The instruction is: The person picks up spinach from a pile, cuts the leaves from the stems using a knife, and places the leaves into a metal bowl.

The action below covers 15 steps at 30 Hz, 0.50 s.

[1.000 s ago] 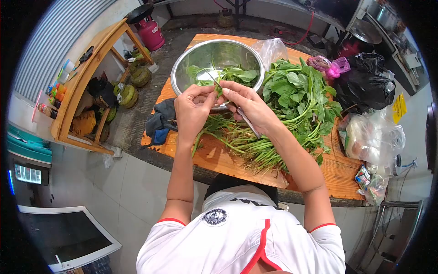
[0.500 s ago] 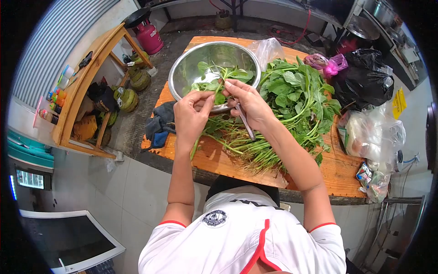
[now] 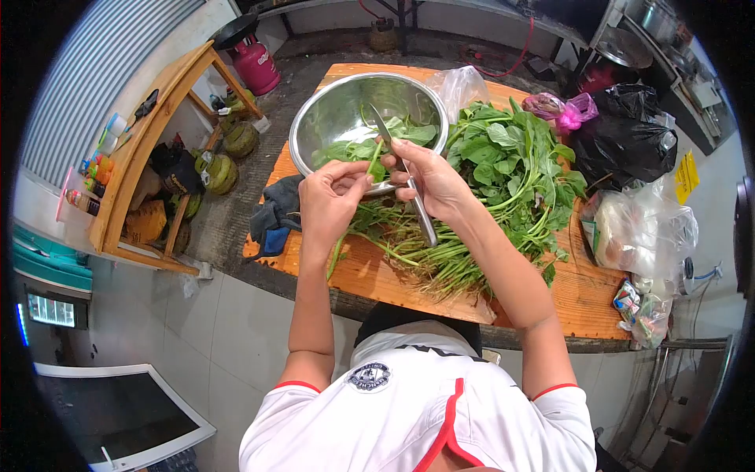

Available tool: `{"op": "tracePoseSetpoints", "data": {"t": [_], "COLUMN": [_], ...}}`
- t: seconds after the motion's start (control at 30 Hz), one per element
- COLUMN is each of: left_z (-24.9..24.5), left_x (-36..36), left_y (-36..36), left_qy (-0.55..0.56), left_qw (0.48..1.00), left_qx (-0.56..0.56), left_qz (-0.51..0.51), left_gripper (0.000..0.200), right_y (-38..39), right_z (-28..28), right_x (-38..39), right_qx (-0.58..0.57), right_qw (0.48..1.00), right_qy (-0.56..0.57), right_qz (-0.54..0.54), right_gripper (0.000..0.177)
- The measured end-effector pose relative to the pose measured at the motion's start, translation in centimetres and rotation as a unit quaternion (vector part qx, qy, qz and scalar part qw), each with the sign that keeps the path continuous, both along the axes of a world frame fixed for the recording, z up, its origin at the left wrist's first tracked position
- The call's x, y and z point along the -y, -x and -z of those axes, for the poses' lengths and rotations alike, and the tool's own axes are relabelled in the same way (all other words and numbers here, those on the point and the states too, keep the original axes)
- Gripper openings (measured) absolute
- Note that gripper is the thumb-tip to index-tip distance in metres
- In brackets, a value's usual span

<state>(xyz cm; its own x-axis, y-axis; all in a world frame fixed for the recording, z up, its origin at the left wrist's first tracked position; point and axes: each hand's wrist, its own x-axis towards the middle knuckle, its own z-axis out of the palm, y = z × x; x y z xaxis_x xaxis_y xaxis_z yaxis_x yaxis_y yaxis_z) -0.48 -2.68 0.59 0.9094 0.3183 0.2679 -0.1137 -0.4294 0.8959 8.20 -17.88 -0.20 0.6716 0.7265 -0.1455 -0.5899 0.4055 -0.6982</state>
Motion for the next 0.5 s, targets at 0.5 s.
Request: {"op": "tracePoseSetpoints", "data": {"t": [0.5], "left_z": [0.6], "left_x": [-1.1], "left_y": [0.1], "left_qy": [0.088], "left_qw": [0.996], "left_qx": [0.008], "left_qz": [0.033], "left_gripper": [0.019], "right_y": [-0.3], "right_z": [0.3], "right_x": [0.6], "right_qx": [-0.009], "right_qw": [0.996], "right_qy": [-0.069], "right_qz": [-0.053], "right_gripper": [0.037]}}
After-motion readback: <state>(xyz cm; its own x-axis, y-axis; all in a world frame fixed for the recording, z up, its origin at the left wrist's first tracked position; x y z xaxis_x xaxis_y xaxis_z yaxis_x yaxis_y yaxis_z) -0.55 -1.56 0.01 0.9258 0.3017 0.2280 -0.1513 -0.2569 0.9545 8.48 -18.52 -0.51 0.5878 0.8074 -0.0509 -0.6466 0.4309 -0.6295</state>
